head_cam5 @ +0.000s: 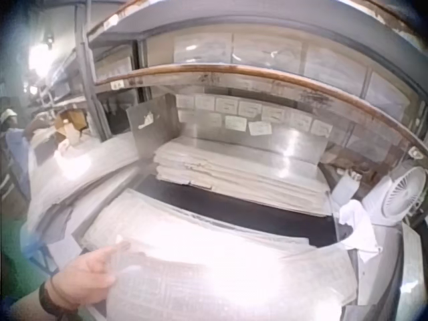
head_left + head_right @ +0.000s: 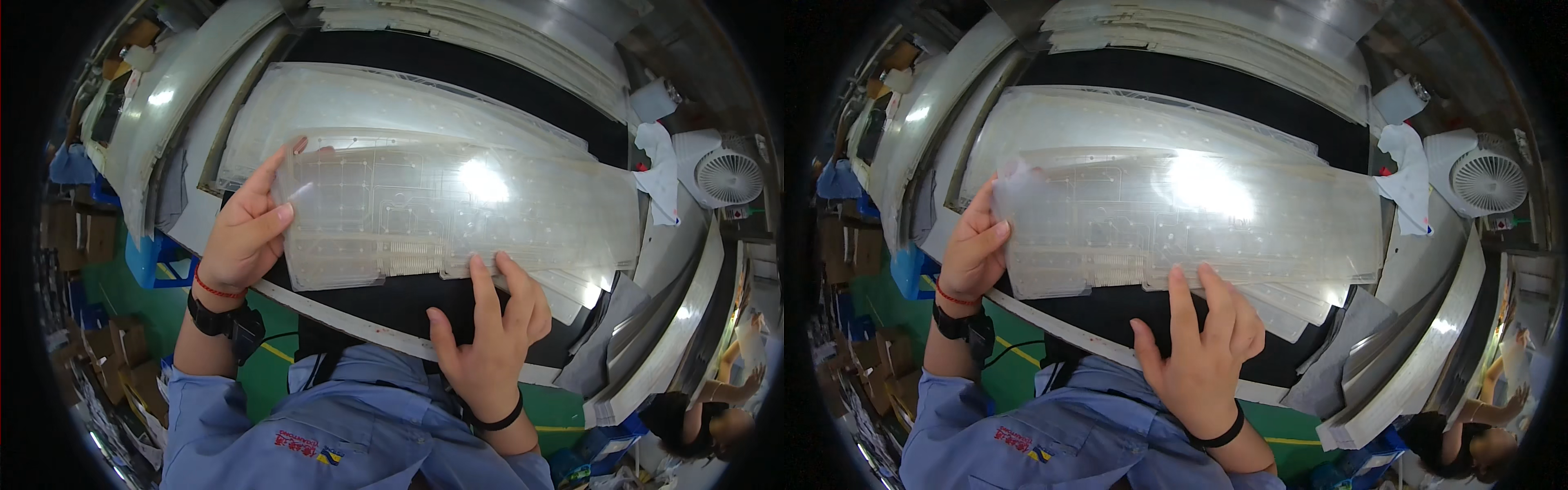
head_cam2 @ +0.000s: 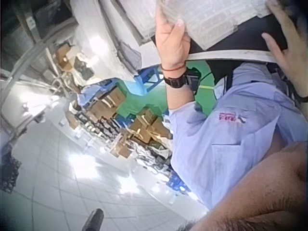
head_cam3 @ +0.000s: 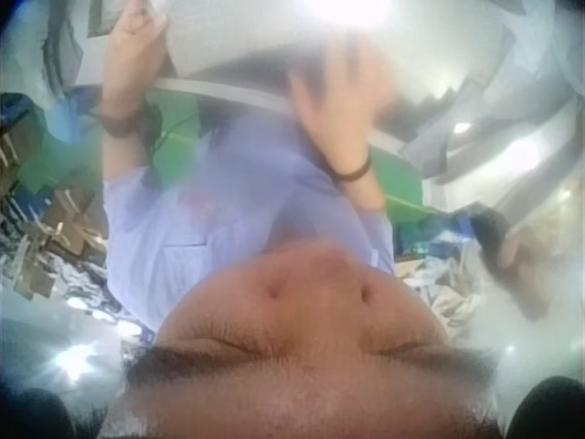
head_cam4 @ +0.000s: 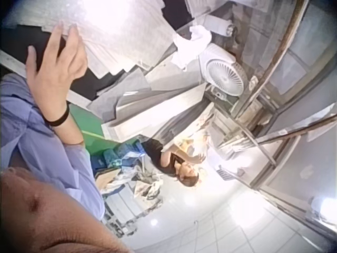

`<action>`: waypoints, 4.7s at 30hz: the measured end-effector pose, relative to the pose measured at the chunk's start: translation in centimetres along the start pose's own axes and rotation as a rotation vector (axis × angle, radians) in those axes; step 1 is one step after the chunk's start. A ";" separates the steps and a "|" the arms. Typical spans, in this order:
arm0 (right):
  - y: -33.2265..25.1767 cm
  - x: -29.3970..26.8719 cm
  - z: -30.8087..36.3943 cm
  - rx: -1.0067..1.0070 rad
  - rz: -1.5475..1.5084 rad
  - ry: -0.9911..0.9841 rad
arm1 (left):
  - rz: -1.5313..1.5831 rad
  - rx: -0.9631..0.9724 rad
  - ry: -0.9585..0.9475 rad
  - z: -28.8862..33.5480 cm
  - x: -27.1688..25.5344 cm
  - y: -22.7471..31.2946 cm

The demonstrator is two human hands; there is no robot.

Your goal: Inspecting and sorting through a stack of flexible printed circuit boards or thin metal fabrication components.

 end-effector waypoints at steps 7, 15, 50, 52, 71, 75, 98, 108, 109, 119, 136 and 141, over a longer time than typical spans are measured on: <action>-0.2 0.1 -0.1 -0.006 0.020 -0.027 | -0.131 0.062 0.170 -0.3 -0.9 -0.6; -0.1 0.3 -0.1 -0.008 0.052 -0.019 | -0.058 0.055 0.175 -0.5 -0.9 -0.3; 0.1 0.3 -0.1 0.020 0.069 -0.001 | -0.247 0.043 0.235 -0.3 -0.1 -0.2; 0.2 0.3 -0.1 0.025 0.071 0.001 | -0.259 0.032 0.250 -0.4 -0.3 -0.2; 0.1 0.0 0.2 0.038 0.039 0.054 | -1.272 0.574 0.114 1.3 2.4 4.2; 0.0 -0.3 0.3 0.042 0.033 0.054 | -1.355 0.485 0.085 1.2 2.8 4.7; -0.2 -0.4 0.9 0.010 0.045 0.163 | -0.627 0.130 -0.027 -0.7 -0.9 2.8; -0.3 -0.3 1.1 -0.002 0.046 0.163 | -1.232 0.268 0.267 0.6 -0.4 2.3; -0.3 -0.4 1.1 -0.002 0.044 0.163 | -1.210 0.241 0.288 0.4 -0.7 2.0; -0.2 -0.3 1.2 -0.029 0.053 0.193 | -0.769 0.184 0.265 -0.9 -1.5 1.3; 0.1 -1.2 1.4 -0.009 0.004 0.222 | -0.746 -0.055 -0.035 -3.6 -0.4 3.7; 0.2 -1.8 2.0 0.045 -0.048 0.321 | -0.295 0.065 -0.025 -1.6 -1.7 6.2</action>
Point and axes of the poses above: each hand's wrist, its own z-axis away from the middle knuckle, its own x-axis out of the palm, y = z × x, the point moved 3 cm from there along -z, towards the middle knuckle, and after that the axes turned 3 degrees about y, right-handed, at the moved point
